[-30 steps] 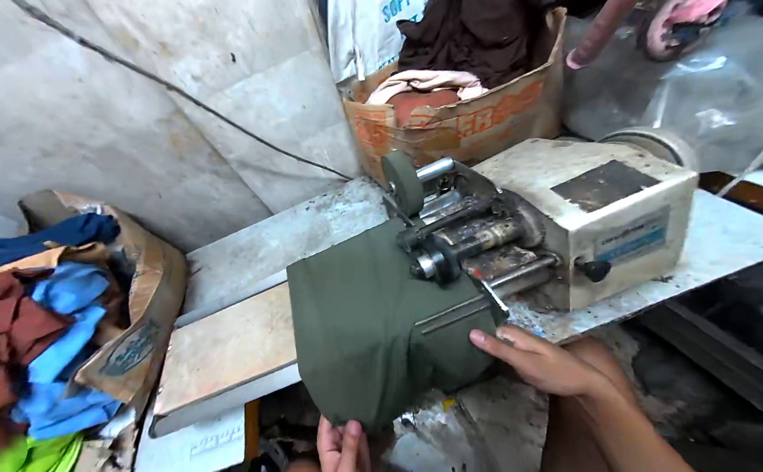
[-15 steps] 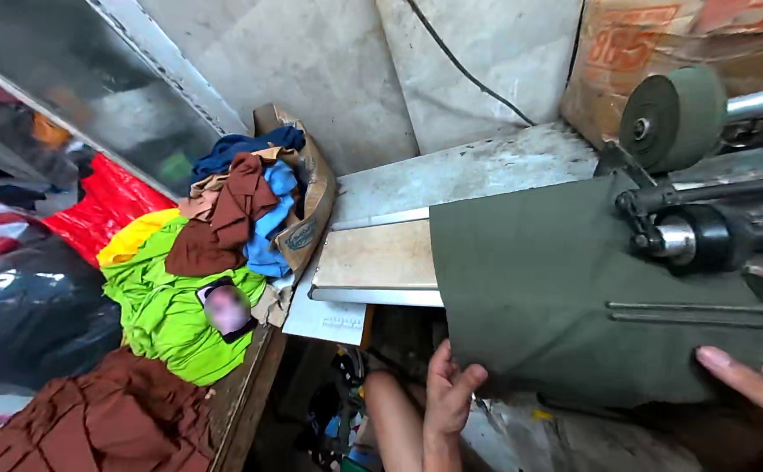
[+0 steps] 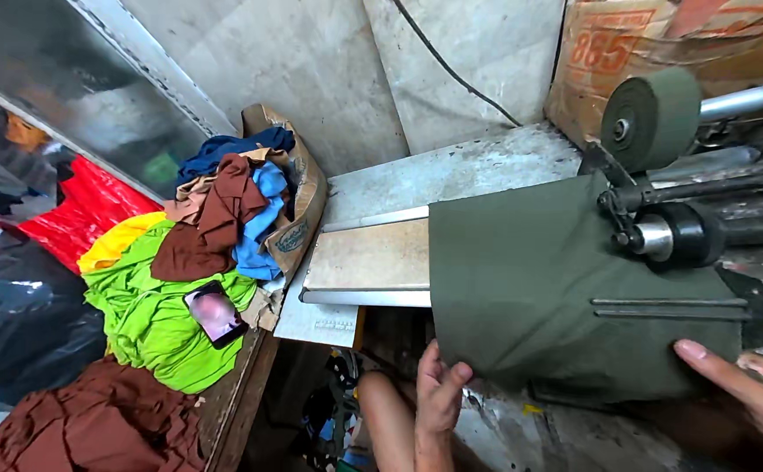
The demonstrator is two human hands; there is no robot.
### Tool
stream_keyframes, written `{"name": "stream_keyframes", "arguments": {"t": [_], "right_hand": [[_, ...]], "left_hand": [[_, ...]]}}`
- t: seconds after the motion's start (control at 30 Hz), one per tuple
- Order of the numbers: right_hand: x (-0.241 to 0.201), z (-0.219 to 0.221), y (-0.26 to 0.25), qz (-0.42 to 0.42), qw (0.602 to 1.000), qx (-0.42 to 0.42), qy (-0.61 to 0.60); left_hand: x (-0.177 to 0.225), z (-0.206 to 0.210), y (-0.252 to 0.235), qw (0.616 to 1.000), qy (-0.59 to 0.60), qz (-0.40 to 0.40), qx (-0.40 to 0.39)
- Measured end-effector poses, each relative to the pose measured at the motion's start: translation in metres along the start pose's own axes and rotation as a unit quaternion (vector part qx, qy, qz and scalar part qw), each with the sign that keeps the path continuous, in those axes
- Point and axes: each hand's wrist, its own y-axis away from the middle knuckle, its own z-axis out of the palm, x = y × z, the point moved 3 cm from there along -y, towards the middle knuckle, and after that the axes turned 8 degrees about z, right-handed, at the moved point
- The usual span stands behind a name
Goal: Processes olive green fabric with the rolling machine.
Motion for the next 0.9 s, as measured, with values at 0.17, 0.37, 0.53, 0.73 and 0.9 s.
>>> {"name": "stream_keyframes", "arguments": {"t": [0.17,0.37,0.53,0.73,0.9], "right_hand": [[-0.002,0.001,0.001,-0.009,1.000,0.008,0.023],[0.002,-0.001,0.000,-0.022,0.999,0.008,0.033],[0.001,0.000,0.000,-0.028,0.999,0.000,0.029],[0.005,-0.001,-0.001,-0.023,0.999,0.007,0.036],[0.006,-0.001,-0.003,-0.021,0.996,0.022,0.088]], "left_hand": [[0.000,0.006,-0.001,0.998,-0.066,-0.013,-0.020],[-0.001,0.006,-0.001,0.994,-0.106,-0.017,-0.023],[-0.001,0.004,-0.003,0.999,-0.053,-0.005,-0.006],[0.000,0.004,-0.003,0.999,-0.046,0.007,-0.006],[0.003,0.006,0.003,0.997,-0.078,-0.017,0.019]]}}
